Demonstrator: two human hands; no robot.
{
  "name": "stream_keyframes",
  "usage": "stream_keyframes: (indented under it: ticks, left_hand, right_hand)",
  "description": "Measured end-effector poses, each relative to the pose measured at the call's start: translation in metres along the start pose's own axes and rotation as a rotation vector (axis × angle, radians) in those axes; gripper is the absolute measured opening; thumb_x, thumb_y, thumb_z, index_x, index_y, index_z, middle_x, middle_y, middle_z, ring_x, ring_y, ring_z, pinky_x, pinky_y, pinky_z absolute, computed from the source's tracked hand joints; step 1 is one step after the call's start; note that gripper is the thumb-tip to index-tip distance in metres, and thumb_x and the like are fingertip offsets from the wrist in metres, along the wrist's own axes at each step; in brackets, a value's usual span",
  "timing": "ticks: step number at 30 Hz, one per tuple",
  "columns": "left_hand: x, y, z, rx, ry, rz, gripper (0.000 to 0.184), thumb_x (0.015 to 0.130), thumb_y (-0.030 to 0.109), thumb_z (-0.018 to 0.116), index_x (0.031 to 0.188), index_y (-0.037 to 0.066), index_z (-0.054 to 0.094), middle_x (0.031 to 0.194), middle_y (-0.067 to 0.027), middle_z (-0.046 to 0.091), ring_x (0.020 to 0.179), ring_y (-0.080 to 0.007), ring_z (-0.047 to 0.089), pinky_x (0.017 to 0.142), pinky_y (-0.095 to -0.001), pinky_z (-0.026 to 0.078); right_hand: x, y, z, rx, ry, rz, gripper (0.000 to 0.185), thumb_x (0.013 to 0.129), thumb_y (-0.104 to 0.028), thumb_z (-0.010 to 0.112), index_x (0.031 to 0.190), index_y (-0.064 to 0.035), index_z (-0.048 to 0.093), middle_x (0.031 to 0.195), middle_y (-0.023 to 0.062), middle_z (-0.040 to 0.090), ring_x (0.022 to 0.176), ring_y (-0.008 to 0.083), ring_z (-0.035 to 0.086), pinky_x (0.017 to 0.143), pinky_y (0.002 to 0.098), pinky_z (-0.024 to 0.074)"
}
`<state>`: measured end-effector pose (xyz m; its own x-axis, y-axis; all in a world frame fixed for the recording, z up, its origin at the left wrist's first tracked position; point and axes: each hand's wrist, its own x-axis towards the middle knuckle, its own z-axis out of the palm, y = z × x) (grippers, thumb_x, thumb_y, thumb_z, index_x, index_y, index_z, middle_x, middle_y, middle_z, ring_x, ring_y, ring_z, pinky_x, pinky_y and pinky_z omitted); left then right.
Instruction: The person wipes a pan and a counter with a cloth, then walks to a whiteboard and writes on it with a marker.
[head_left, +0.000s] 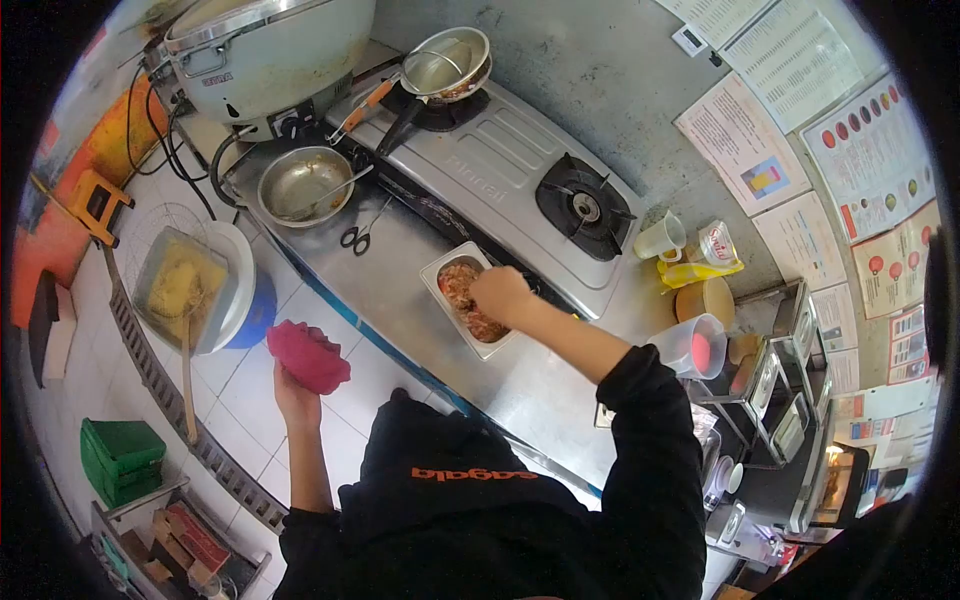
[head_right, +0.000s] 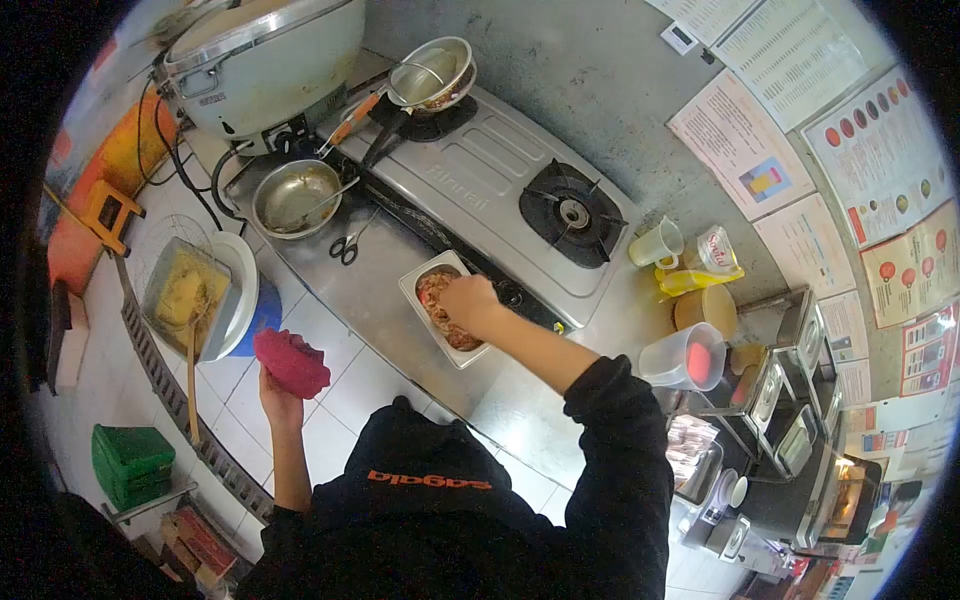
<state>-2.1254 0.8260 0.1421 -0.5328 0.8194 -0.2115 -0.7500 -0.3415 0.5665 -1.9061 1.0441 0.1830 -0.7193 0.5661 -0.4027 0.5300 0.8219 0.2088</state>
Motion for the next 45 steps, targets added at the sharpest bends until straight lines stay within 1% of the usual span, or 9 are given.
stream_keyframes:
  ticks: [7, 13, 14, 22, 26, 33, 36, 39, 45]
  left_hand:
    - [0.004, 0.008, -0.016, 0.016, 0.014, 0.063, 0.038, 0.091, 0.026, 0.024, 0.118, 0.005, 0.039, 0.106, -0.0130, 0.051, 0.097, -0.0272, 0.051, 0.085, -0.0439, 0.042]
    - [0.006, 0.009, -0.014, 0.026, -0.033, 0.055, 0.038, 0.091, 0.026, 0.024, 0.119, 0.005, 0.038, 0.108, -0.0131, 0.050, 0.098, -0.0279, 0.051, 0.085, -0.0450, 0.043]
    - [0.007, 0.007, -0.016, 0.031, -0.058, 0.049, 0.038, 0.091, 0.026, 0.025, 0.119, 0.005, 0.038, 0.108, -0.0132, 0.050, 0.098, -0.0279, 0.051, 0.084, -0.0450, 0.043]
    - [0.005, 0.009, -0.014, 0.029, -0.013, 0.050, 0.039, 0.091, 0.028, 0.025, 0.118, 0.003, 0.039, 0.106, -0.0141, 0.051, 0.097, -0.0285, 0.051, 0.085, -0.0444, 0.042]
    - [0.008, 0.008, -0.013, 0.050, -0.038, 0.042, 0.039, 0.091, 0.029, 0.024, 0.118, 0.004, 0.039, 0.107, -0.0137, 0.051, 0.098, -0.0284, 0.051, 0.086, -0.0444, 0.042]
    - [0.010, 0.009, -0.002, 0.094, -0.060, 0.019, 0.040, 0.092, 0.029, 0.023, 0.118, 0.004, 0.040, 0.106, -0.0141, 0.052, 0.097, -0.0282, 0.052, 0.087, -0.0432, 0.042]
    - [0.011, 0.007, 0.002, 0.072, -0.017, 0.001, 0.040, 0.092, 0.030, 0.023, 0.117, 0.004, 0.040, 0.105, -0.0141, 0.052, 0.096, -0.0281, 0.052, 0.087, -0.0425, 0.042]
    - [0.018, 0.004, -0.014, 0.063, -0.356, -0.015, 0.044, 0.092, 0.030, 0.028, 0.125, 0.001, 0.034, 0.119, -0.0139, 0.047, 0.111, -0.0261, 0.045, 0.095, -0.0409, 0.035]
    - [0.011, 0.002, 0.007, 0.058, -0.126, 0.017, 0.041, 0.091, 0.030, 0.025, 0.119, 0.003, 0.038, 0.109, -0.0139, 0.050, 0.098, -0.0277, 0.051, 0.087, -0.0435, 0.041]
  right_hand:
    - [-0.006, 0.016, -0.061, 0.023, 0.156, 0.082, 0.014, 0.073, -0.011, 0.053, 0.075, -0.0055, 0.066, 0.076, 0.0117, 0.064, 0.074, 0.0242, 0.063, 0.059, 0.0330, 0.0510]
    - [0.022, -0.002, 0.010, 0.076, 0.202, -0.038, 0.016, 0.073, -0.011, 0.052, 0.075, -0.0042, 0.066, 0.077, 0.0148, 0.063, 0.071, 0.0271, 0.063, 0.058, 0.0362, 0.0505]
    - [0.027, 0.001, 0.018, 0.014, 0.082, -0.024, 0.016, 0.073, -0.010, 0.052, 0.075, -0.0035, 0.066, 0.076, 0.0149, 0.063, 0.070, 0.0266, 0.063, 0.058, 0.0358, 0.0509]
    - [-0.014, -0.001, -0.052, 0.024, -0.037, 0.069, 0.018, 0.076, -0.012, 0.051, 0.078, -0.0037, 0.066, 0.079, 0.0119, 0.064, 0.074, 0.0249, 0.063, 0.062, 0.0342, 0.0507]
    - [0.002, -0.013, 0.011, 0.090, -0.061, 0.098, 0.016, 0.074, -0.012, 0.052, 0.076, -0.0031, 0.066, 0.078, 0.0149, 0.064, 0.074, 0.0270, 0.063, 0.061, 0.0353, 0.0513]
    - [-0.031, 0.010, -0.036, 0.089, 0.029, 0.111, 0.018, 0.075, -0.013, 0.050, 0.077, -0.0053, 0.066, 0.080, 0.0129, 0.065, 0.074, 0.0249, 0.064, 0.060, 0.0347, 0.0510]
    - [-0.032, -0.003, -0.019, 0.067, -0.077, 0.110, 0.017, 0.074, -0.013, 0.051, 0.077, -0.0056, 0.066, 0.079, 0.0130, 0.064, 0.074, 0.0253, 0.063, 0.060, 0.0348, 0.0510]
    - [-0.018, -0.012, 0.007, 0.057, -0.045, 0.092, 0.017, 0.074, -0.012, 0.051, 0.077, -0.0056, 0.066, 0.079, 0.0134, 0.064, 0.074, 0.0253, 0.063, 0.060, 0.0347, 0.0512]
    - [-0.030, 0.011, -0.042, 0.089, 0.205, 0.125, 0.014, 0.072, -0.012, 0.054, 0.073, -0.0043, 0.065, 0.073, 0.0122, 0.063, 0.071, 0.0251, 0.063, 0.057, 0.0337, 0.0510]
